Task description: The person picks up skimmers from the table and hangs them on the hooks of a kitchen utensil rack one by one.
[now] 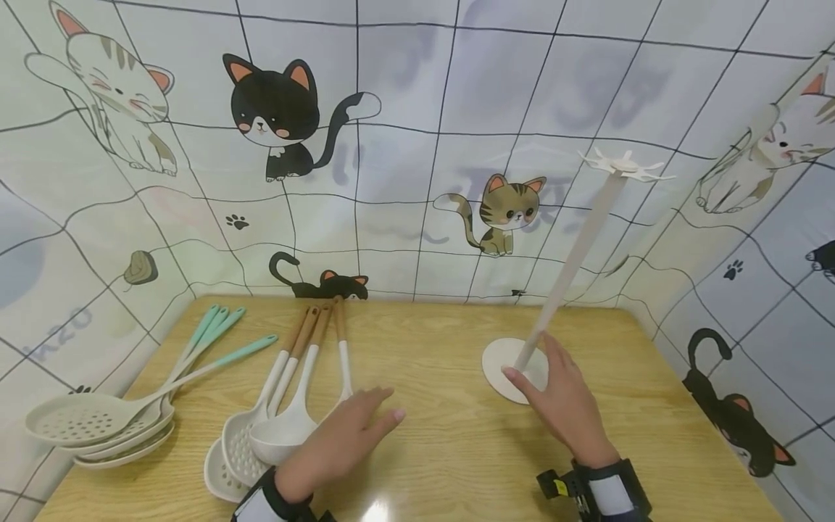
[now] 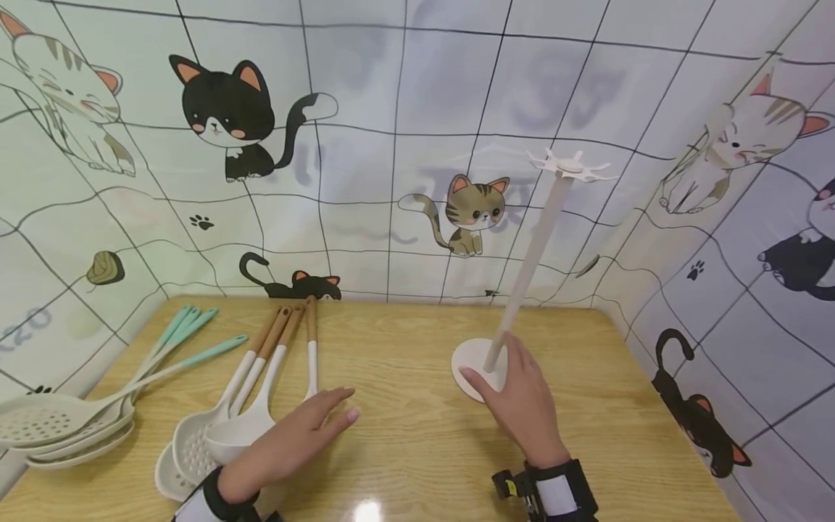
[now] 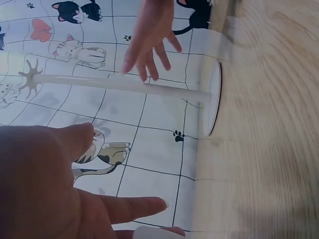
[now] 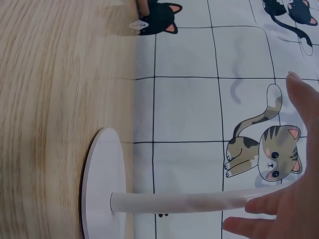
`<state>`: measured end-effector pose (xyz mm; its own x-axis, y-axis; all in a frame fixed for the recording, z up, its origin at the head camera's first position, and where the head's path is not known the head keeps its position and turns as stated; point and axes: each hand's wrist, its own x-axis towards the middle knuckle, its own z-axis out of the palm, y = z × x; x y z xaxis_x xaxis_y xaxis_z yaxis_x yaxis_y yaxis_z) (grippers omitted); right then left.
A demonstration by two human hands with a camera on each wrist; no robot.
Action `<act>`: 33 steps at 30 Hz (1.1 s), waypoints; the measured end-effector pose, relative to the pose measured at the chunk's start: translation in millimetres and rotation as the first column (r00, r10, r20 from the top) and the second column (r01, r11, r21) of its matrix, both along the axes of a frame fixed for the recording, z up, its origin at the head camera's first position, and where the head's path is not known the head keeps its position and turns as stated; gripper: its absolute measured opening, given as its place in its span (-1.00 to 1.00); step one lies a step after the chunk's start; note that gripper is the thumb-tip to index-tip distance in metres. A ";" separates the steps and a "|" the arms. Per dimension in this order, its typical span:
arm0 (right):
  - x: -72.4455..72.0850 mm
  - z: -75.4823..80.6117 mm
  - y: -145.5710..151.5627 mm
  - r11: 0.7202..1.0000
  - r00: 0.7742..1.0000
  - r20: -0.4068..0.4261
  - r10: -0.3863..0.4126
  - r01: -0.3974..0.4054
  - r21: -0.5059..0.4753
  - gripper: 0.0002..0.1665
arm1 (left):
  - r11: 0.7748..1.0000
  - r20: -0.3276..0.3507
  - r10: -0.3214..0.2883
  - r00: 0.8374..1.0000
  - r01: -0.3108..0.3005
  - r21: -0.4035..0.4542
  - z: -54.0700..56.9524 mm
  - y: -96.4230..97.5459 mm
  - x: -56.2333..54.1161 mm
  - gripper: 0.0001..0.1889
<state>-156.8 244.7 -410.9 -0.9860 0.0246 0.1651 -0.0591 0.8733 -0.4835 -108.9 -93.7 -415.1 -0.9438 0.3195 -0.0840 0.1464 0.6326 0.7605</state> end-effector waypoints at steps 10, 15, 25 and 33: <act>-12.8 7.2 2.3 1.000 1.000 -0.013 0.020 -0.020 -0.004 0.21 | 0.999 0.050 -0.024 0.998 0.022 0.046 6.0 -6.1 -5.3 -0.25; -17.1 12.4 6.4 1.000 0.999 -0.026 0.021 -0.021 -0.011 0.20 | 0.999 0.058 -0.025 0.998 0.023 0.043 8.7 -8.5 -9.2 -0.26; -26.8 5.4 12.5 0.982 0.999 -0.018 0.040 -0.042 -0.186 0.02 | 1.000 0.087 0.026 0.996 -0.025 -0.017 21.7 -16.1 -14.1 -0.22; -31.9 2.2 14.4 0.852 0.995 0.004 0.095 -0.079 -0.518 -0.17 | 0.996 0.130 0.073 0.989 -0.065 -0.068 23.6 -26.9 -33.3 -0.18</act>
